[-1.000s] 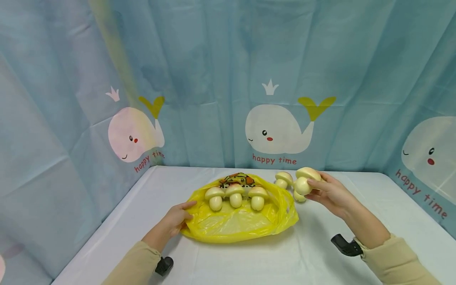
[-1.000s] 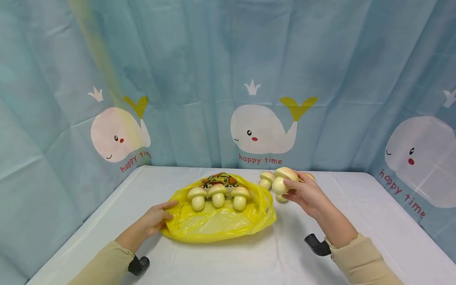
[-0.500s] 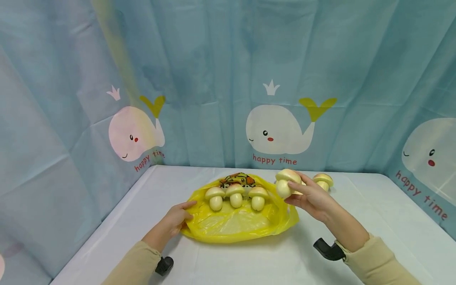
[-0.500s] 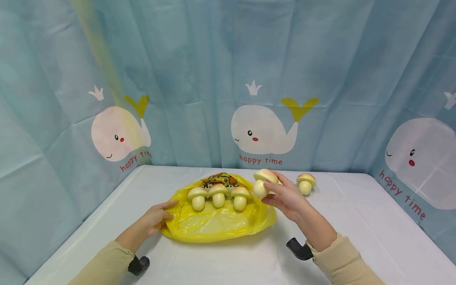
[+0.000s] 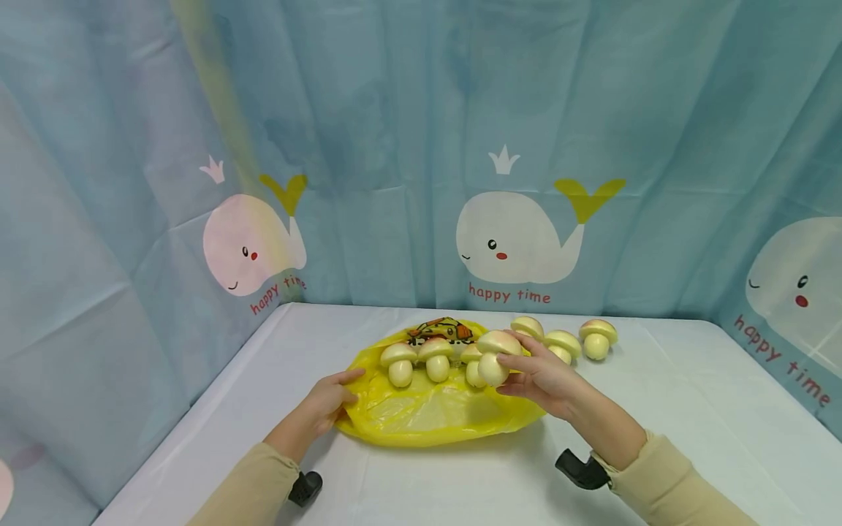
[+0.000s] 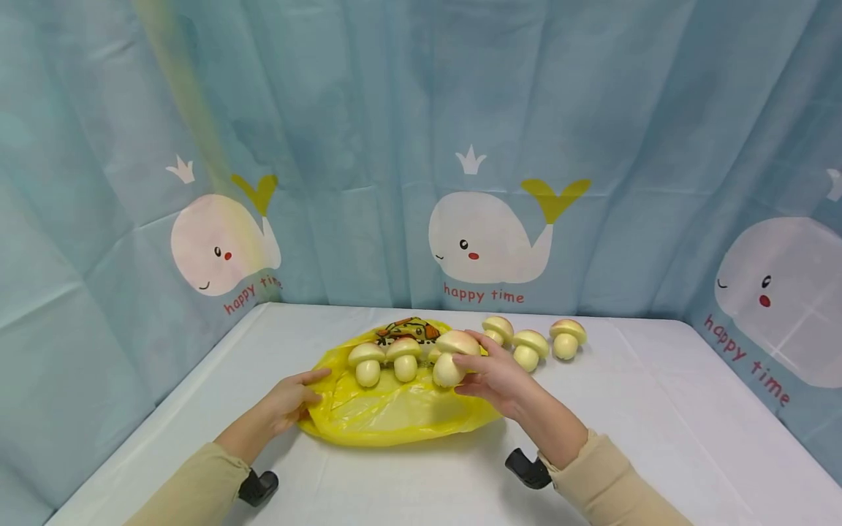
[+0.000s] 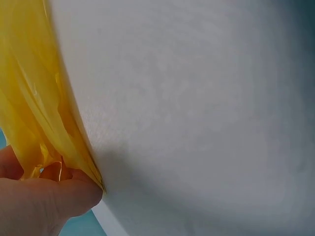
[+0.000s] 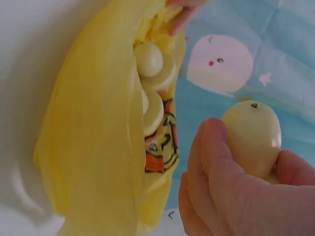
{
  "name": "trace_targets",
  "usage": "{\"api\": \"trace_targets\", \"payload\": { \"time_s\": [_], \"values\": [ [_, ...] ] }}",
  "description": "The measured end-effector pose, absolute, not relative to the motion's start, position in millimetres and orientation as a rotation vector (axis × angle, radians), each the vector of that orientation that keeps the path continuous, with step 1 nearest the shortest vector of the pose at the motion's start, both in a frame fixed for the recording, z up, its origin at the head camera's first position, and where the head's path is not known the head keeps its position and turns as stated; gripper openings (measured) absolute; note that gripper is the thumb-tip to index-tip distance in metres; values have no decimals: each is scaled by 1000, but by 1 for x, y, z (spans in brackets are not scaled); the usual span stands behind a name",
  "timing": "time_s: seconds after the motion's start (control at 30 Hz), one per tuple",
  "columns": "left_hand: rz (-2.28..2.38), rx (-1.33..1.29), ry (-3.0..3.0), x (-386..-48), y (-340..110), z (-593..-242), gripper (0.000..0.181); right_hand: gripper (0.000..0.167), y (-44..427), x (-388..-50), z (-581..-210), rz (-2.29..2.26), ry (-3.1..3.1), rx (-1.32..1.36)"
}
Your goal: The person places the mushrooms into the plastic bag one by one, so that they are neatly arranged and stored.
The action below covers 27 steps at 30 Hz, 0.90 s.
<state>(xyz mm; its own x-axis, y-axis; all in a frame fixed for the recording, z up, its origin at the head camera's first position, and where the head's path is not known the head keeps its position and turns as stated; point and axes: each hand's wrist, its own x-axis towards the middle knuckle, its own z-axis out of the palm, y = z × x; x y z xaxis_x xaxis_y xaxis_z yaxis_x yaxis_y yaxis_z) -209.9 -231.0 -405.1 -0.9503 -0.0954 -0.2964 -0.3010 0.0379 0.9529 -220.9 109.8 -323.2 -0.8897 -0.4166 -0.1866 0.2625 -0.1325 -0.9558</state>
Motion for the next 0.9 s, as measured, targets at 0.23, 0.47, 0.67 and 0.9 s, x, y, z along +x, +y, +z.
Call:
{"api": "trace_targets", "payload": {
  "time_s": [0.23,0.47,0.67,0.9],
  "values": [
    [2040,-424,2151,-210,-231,-405,57,68,95,-216,-328,-2021,1711,-162],
    [2059,-424,2141,-210,-231,-404,57,66,77,-214,-333,-2002,1716,-139],
    [2061,-403,2147,-209,-230,-404,57,63,62,-212,-338,-1990,1737,-158],
    [2055,-407,2158,-210,-230,-405,57,67,36,-207,-352,-1985,1751,-101]
  ]
}}
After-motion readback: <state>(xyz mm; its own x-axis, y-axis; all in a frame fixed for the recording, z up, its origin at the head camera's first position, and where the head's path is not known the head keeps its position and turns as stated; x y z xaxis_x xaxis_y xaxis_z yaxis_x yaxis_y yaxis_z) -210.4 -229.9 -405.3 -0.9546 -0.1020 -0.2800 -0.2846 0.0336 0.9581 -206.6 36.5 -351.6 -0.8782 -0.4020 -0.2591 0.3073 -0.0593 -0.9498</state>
